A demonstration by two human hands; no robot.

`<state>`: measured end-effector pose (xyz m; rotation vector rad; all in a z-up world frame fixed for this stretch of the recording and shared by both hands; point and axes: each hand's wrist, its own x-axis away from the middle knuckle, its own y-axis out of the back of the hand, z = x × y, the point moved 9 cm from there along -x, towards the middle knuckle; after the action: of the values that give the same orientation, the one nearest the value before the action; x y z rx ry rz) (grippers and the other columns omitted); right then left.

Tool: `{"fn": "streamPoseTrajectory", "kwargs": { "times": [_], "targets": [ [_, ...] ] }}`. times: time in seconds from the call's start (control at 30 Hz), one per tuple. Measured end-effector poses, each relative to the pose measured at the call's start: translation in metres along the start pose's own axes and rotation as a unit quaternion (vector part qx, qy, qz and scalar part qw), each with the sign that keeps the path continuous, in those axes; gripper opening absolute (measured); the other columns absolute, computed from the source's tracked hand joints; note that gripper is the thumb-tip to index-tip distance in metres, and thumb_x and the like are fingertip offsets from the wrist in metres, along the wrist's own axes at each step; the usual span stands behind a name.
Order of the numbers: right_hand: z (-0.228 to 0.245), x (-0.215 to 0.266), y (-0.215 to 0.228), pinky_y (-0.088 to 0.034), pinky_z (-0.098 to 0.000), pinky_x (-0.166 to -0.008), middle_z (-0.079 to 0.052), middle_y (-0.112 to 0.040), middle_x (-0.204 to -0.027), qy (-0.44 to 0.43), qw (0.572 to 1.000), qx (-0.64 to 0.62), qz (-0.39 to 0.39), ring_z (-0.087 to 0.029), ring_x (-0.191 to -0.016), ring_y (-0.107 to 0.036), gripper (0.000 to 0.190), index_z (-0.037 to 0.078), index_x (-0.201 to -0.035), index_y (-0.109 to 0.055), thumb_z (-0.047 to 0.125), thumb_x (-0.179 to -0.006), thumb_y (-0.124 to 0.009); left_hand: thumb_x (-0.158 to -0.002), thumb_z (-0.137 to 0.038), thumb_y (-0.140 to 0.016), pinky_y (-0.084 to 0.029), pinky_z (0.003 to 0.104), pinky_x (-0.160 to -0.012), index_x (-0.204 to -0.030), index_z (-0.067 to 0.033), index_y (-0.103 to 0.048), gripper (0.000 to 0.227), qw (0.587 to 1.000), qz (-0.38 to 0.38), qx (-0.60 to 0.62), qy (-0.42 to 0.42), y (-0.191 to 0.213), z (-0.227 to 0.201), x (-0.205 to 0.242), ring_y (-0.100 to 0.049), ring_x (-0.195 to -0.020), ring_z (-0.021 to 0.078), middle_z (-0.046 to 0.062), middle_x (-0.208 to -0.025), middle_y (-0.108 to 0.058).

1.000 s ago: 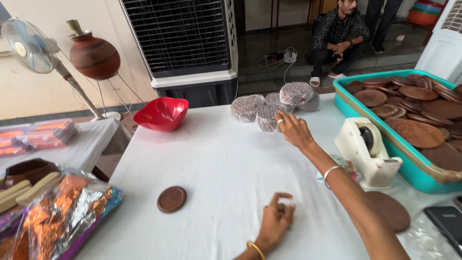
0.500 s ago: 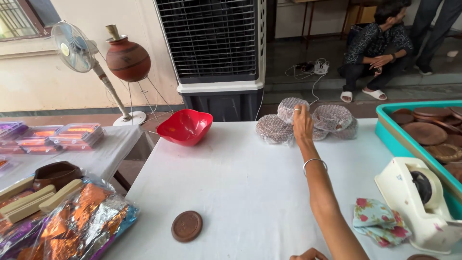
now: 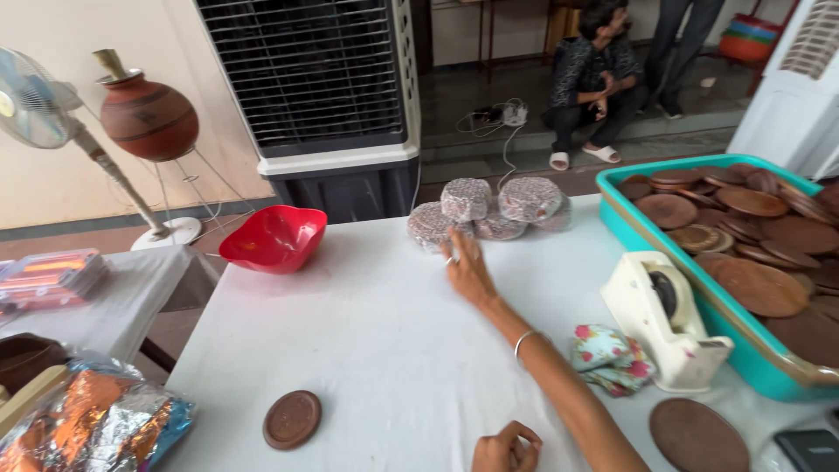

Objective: Clean and wipe a brown clay or ceramic vessel with a cloth.

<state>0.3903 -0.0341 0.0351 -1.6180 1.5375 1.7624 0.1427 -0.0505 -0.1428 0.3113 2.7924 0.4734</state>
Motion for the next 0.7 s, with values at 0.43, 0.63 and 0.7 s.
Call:
{"fn": "streamPoseTrajectory", "kwargs": {
  "times": [0.43, 0.63, 0.7],
  "targets": [
    [0.065, 0.125, 0.056, -0.038, -0.0502, -0.116, -0.016, -0.056, -0.145, -0.093, 0.949, -0.235, 0.187, -0.033, -0.138, -0.05, 0.044, 0.008, -0.135, -0.059, 0.034, -0.099, -0.063, -0.095, -0.016, -0.066, -0.043, 0.04, -0.052, -0.1, -0.004, -0.072, 0.015, 0.997, -0.057, -0.021, 0.05, 0.066, -0.121, 0.043, -0.055, -0.046, 0.0251, 0.014, -0.057, -0.06],
    [0.063, 0.158, 0.095, -0.021, -0.064, -0.116, -0.013, -0.041, -0.159, -0.16, 0.925, -0.186, 0.289, -0.033, -0.148, -0.032, 0.057, 0.013, -0.148, -0.048, 0.046, -0.102, -0.05, -0.093, -0.017, -0.065, -0.05, 0.037, -0.062, -0.108, -0.0076, -0.06, 0.019, 0.874, -0.057, -0.29, -0.386, 0.044, -0.198, 0.093, -0.066, -0.075, 0.0198, 0.005, -0.088, -0.068],
    [0.063, 0.166, 0.11, -0.022, -0.0628, -0.117, -0.011, -0.043, -0.16, -0.17, 0.934, -0.156, 0.272, -0.032, -0.149, -0.034, 0.058, 0.016, -0.148, -0.049, 0.049, -0.101, -0.049, -0.09, -0.014, -0.068, -0.047, 0.033, -0.062, -0.105, -0.0101, -0.064, 0.016, 0.795, -0.049, -0.426, -0.43, 0.035, -0.208, 0.114, -0.061, -0.072, 0.0145, -0.001, -0.077, -0.058]
  ]
}}
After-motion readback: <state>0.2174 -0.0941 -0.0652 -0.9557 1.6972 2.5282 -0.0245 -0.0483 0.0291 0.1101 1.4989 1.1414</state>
